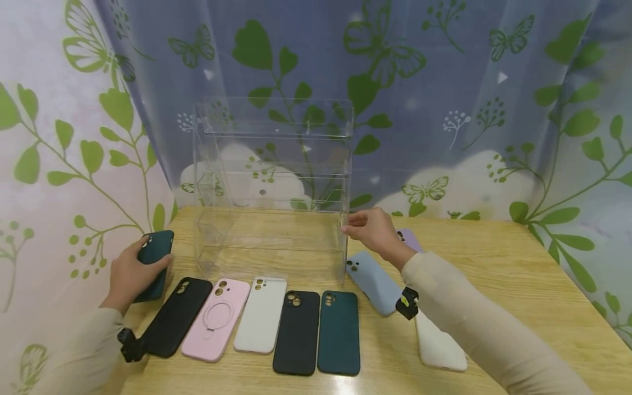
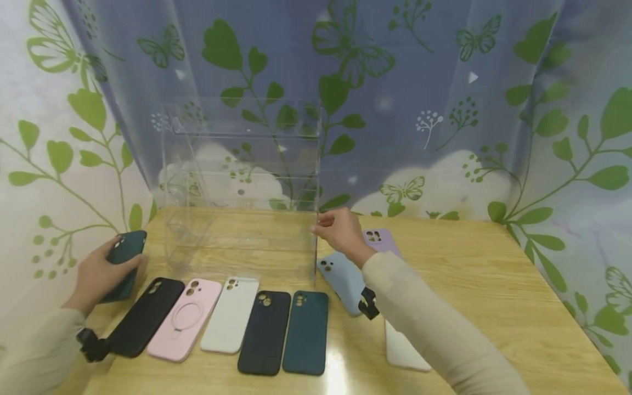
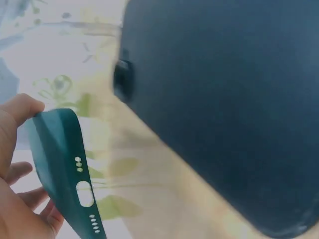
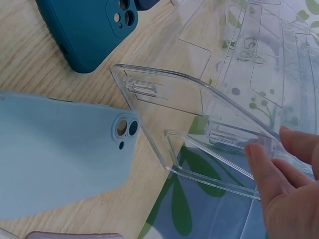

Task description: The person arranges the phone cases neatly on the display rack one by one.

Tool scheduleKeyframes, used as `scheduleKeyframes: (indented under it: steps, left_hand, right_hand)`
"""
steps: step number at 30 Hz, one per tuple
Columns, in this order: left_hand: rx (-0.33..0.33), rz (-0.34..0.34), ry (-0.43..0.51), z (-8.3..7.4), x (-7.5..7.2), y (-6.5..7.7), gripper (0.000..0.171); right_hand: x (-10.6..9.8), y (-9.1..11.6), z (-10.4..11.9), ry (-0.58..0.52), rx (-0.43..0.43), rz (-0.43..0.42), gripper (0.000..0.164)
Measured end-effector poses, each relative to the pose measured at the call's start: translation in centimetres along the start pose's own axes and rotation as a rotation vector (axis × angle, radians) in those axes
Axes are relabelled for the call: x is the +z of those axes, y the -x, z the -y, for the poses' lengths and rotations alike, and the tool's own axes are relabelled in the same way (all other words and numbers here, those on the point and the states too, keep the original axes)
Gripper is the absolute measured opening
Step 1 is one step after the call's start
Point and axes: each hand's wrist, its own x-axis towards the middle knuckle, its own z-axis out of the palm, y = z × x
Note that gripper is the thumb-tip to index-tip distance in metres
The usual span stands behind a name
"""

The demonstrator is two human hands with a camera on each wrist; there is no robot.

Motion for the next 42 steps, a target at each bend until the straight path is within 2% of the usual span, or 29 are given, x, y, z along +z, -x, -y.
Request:
scheduleKeyframes:
  steps: [4,11,15,25,33,42]
  left_hand:
    - [0.054,-0.06,0.044,-1.5,-1.3,-0.4,0.077]
    - [0.053,-0.077,0.075,-5.4,-3.8,-1.2,0.078]
    - [0.082,-0.098,0.114,-7.5,-4.7,-1.8,0.078]
    - [0.175,-0.173,0.181,-13.3,-6.6,-3.6,0.078]
    - [0.275,-0.232,0.225,-18.1,-7.9,-5.5,0.079]
    - [0.341,-0.277,0.27,-22.9,-9.3,-7.2,0.083]
  right_hand:
    - [0.0,-0.1,0.0,-0.004,0.002,0.002,0.043]
    - [-0.1,-0.1,0.3,-0.018,0.016,0.012,0.045]
    - [-0.2,-0.1,0.3,-0.015,0.019,0.011,0.044]
    - [0.0,0.0,0.2,-0.026,0.03,0.007,0.041]
    - [0.0,0.1,0.2,-0.03,0.021,0.004,0.042]
    - [0.1,0.1,0.1,-0.02,0.023,-0.003,0.042]
